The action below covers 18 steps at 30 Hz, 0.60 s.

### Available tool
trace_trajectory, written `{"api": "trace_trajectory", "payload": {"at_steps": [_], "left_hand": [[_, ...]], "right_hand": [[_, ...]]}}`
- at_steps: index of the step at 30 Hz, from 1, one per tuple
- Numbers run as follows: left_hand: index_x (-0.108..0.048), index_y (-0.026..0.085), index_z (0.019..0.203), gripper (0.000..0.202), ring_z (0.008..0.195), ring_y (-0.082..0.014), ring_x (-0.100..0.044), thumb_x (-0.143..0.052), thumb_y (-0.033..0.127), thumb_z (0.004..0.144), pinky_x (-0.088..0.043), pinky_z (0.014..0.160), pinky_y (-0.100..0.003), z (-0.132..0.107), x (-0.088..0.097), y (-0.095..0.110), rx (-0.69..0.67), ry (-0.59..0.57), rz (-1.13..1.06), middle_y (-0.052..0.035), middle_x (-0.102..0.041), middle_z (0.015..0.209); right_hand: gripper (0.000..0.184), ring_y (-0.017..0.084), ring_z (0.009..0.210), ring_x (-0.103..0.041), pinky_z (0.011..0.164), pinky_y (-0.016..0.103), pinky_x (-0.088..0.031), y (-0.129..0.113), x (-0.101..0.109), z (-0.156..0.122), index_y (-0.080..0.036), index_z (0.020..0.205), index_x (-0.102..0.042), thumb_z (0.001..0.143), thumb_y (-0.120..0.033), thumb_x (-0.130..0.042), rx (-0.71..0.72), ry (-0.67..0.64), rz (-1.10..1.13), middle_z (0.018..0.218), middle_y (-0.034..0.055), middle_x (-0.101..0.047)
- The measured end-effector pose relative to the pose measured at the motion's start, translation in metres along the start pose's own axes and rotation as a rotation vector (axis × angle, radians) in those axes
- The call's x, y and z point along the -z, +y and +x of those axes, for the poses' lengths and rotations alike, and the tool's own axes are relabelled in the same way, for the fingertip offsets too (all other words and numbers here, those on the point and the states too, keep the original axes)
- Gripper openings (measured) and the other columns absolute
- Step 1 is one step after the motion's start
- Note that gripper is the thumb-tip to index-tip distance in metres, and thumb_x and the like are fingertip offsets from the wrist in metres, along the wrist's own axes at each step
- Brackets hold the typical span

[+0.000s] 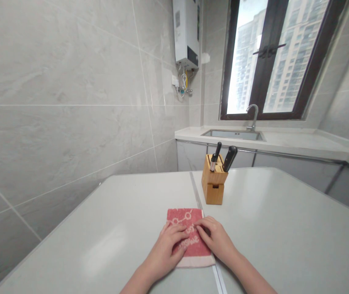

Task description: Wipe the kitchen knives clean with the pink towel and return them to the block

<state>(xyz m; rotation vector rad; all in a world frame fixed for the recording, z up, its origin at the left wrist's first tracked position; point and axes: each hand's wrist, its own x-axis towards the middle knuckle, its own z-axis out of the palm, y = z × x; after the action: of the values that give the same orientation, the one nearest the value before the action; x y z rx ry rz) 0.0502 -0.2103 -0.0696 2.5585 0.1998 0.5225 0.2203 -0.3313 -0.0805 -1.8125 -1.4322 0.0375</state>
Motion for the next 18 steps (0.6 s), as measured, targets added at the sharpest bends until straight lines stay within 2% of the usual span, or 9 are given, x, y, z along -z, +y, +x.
{"api": "trace_trajectory", "payload": {"at_steps": [12, 15, 18], "left_hand": [[-0.059, 0.029, 0.111, 0.029, 0.115, -0.0206, -0.048, -0.051, 0.025, 0.083, -0.018, 0.108, -0.046, -0.001, 0.002, 0.001, -0.014, 0.012, -0.003, -0.0047, -0.058, 0.120], [-0.059, 0.028, 0.110, 0.028, 0.114, -0.0204, -0.048, -0.050, 0.026, 0.084, -0.019, 0.108, -0.046, -0.002, 0.002, -0.001, -0.014, 0.022, -0.007, -0.0048, -0.058, 0.119], [-0.059, 0.027, 0.111, 0.029, 0.115, -0.0212, -0.048, -0.051, 0.026, 0.083, -0.020, 0.107, -0.047, -0.004, 0.002, -0.005, -0.023, 0.024, -0.007, -0.0060, -0.058, 0.119]], "right_hand": [[0.021, 0.020, 0.082, -0.058, 0.077, 0.035, -0.045, -0.001, 0.001, 0.000, -0.021, 0.093, -0.062, 0.086, -0.020, -0.042, 0.011, 0.027, 0.005, 0.084, 0.0056, -0.065], [0.023, 0.022, 0.096, -0.054, 0.086, 0.038, -0.044, -0.006, 0.004, 0.000, -0.022, 0.102, -0.059, 0.086, -0.019, -0.042, 0.044, 0.133, -0.055, 0.099, 0.0087, -0.060], [0.031, 0.025, 0.113, -0.044, 0.094, 0.043, -0.040, -0.014, 0.015, 0.006, -0.022, 0.114, -0.053, 0.085, -0.019, -0.044, 0.044, 0.286, -0.187, 0.121, 0.0125, -0.046]]}}
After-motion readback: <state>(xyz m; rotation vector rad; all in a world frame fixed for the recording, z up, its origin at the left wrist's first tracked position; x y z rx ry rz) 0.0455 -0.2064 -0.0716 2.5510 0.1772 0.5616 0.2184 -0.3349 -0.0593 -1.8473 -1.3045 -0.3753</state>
